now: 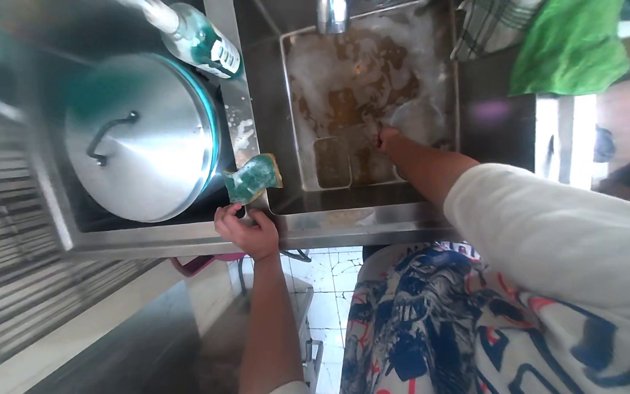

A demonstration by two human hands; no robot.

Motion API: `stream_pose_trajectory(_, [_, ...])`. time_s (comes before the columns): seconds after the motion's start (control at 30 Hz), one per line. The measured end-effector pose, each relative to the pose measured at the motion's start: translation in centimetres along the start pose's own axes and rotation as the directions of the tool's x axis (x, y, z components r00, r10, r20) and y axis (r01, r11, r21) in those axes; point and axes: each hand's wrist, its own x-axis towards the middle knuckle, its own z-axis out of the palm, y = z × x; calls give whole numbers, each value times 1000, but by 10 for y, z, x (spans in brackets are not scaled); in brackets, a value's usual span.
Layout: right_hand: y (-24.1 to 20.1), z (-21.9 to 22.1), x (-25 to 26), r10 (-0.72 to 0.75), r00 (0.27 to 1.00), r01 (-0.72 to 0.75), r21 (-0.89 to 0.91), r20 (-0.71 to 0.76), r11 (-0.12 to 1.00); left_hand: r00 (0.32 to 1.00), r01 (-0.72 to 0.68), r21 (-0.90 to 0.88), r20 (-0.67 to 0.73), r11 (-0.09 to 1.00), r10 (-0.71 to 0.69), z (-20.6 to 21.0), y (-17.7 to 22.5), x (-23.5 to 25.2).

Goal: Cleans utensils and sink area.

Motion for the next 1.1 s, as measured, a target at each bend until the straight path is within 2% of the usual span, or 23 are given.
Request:
stream_pose_trajectory(0.3, [10,3,-1,11,1000,-12,64,17,998,1000,13,-10,16,1000,-13,-1,1,1])
stream_pose_trajectory(0.53, [8,16,-12,94,995,-100,318,35,943,1000,3,-22,6,1000,-3,-1,1,1])
stream_pose_trajectory(0.67, [13,19,-8,72,997,-80,354,35,932,1000,4,-12,14,1000,-4,-1,0,1])
stream_pose_trajectory(0.77, [18,22,-13,66,997,-73,329,30,942,1000,-11,-19,11,1000,11,-1,-2,1])
stream_pose_trajectory(0.93, [27,22,-13,10,1000,-11,136,11,991,1000,-4,-15,14,1000,4,-2,1,2])
stream_pose_trajectory(1.1, [28,21,-10,-24,999,24,16,-24,1000,1000,8,-10,24,1000,-8,-2,1,2])
